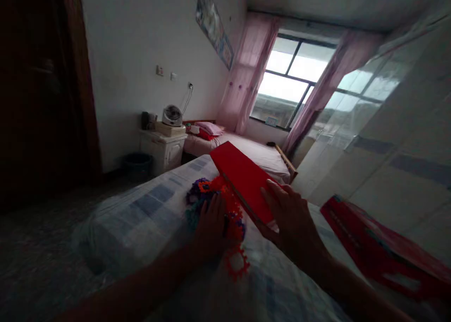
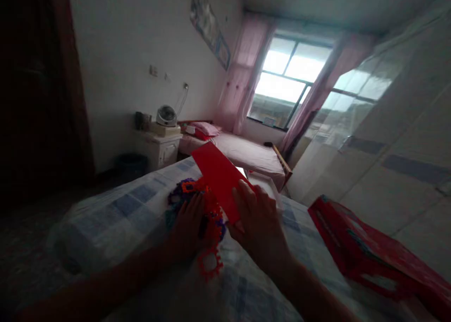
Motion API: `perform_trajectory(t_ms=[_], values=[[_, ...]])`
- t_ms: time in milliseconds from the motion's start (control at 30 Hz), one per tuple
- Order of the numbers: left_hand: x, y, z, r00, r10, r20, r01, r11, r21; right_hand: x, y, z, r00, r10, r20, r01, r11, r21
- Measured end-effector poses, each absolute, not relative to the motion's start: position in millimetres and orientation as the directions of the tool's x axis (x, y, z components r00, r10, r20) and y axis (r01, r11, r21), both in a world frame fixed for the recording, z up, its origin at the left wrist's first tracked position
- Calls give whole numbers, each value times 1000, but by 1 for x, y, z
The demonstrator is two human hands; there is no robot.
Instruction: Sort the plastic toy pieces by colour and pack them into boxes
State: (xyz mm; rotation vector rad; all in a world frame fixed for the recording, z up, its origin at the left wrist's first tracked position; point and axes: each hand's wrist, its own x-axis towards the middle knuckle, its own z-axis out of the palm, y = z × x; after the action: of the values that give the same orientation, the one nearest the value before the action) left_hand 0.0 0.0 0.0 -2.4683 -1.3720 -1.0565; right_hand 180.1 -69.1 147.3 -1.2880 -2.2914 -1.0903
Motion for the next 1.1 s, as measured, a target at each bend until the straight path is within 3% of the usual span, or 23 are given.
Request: perform_trajectory(t_ms=[200,367,433,567,667,833,1000,1100], values=[[1,-1,1,267,644,717,772,-589,241,191,-72,142,-591,567,574,799,318,509],[-5,-10,18,346,534,771,622,-746,238,201,-79,135,-642,505,577,763,351,542],[-8,-17,20,461,442,770,482,-853,201,204,-82,131,-670,476,569,740,373,560],[-9,-34,16,749,128,650,121,-991,56,213,-87,127,-667,429,609,745,392,540],[-8,-37,13,860,21,510,28,-1000,-7,228,-86,124,-505,460,731,856,374,356],[-1,-22,14,852,218,476,259,-966,-20,266,-80,112,-26,577,816,944,282,-170],[17,-22,24,821,349,451,378,-925,29,304,-67,107,462,619,635,762,89,-641],[39,-33,33,828,333,452,335,-939,77,323,-58,109,612,615,498,602,47,-797]])
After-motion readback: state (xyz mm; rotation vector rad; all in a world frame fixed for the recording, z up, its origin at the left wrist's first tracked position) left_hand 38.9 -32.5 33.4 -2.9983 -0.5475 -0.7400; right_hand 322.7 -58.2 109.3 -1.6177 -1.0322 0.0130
